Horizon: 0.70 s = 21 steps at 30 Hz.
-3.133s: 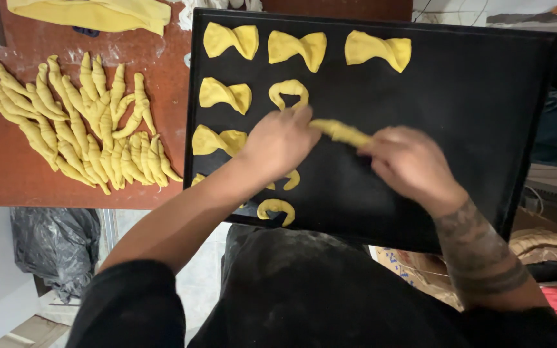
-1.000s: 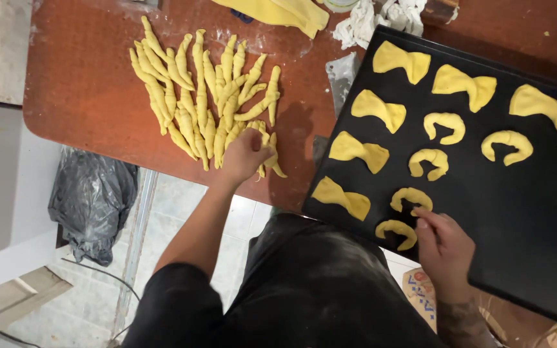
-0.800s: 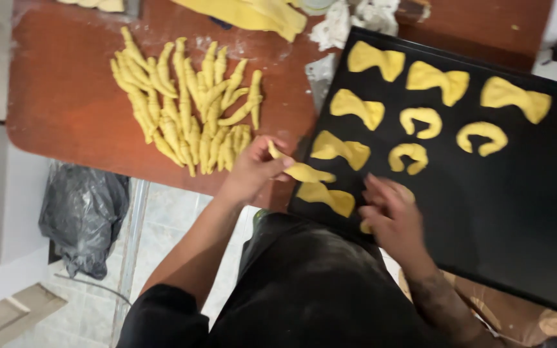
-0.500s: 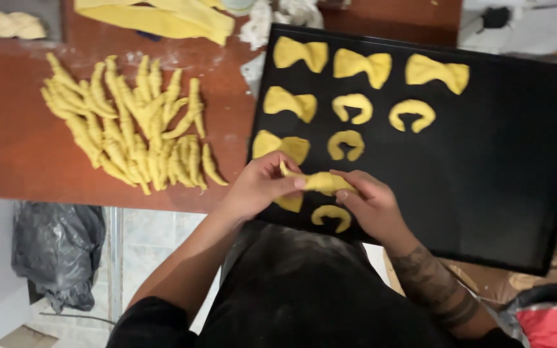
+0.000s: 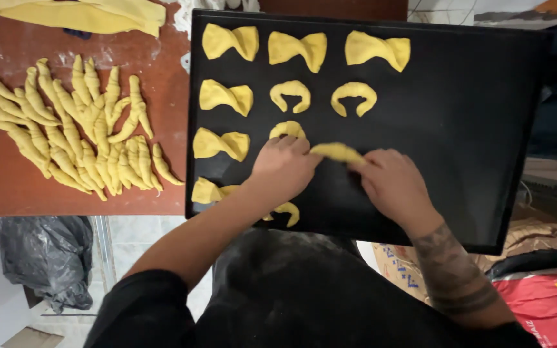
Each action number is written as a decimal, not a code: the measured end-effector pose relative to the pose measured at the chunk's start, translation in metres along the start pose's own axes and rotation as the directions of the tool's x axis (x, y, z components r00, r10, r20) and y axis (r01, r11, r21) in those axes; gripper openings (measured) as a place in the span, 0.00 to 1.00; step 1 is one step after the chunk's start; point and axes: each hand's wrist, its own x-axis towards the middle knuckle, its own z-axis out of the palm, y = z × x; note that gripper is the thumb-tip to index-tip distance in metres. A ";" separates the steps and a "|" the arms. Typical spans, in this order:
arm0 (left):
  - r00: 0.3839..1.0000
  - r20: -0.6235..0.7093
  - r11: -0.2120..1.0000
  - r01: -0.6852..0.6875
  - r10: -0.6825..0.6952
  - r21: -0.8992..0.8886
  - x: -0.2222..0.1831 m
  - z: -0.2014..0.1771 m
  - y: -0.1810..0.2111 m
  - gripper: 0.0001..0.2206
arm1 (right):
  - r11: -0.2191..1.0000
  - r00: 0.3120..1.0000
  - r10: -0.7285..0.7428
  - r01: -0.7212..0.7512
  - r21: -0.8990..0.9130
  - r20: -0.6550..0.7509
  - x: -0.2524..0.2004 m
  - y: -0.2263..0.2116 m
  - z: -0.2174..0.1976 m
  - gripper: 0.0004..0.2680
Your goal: Shaping dough strips into crescent shapes and arranging them on a baking tray
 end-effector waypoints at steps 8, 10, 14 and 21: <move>0.979 0.168 0.962 0.155 -0.118 -0.225 0.011 0.044 0.035 0.18 | 0.986 0.983 0.165 -0.167 -0.021 -0.076 0.005 0.015 0.047 0.18; 0.989 0.111 0.973 0.122 -0.101 -0.195 0.014 0.041 0.038 0.13 | 0.982 0.981 0.127 -0.146 -0.120 -0.148 0.002 0.017 0.053 0.17; 0.997 0.038 0.997 0.068 -0.067 -0.034 0.020 0.039 0.037 0.06 | 0.968 0.971 0.162 -0.191 -0.160 -0.177 0.003 0.016 0.052 0.15; 0.987 -0.114 0.992 0.116 -0.109 0.054 0.027 0.033 0.046 0.03 | 0.987 0.932 0.064 -0.111 -0.113 -0.356 0.001 0.029 0.064 0.09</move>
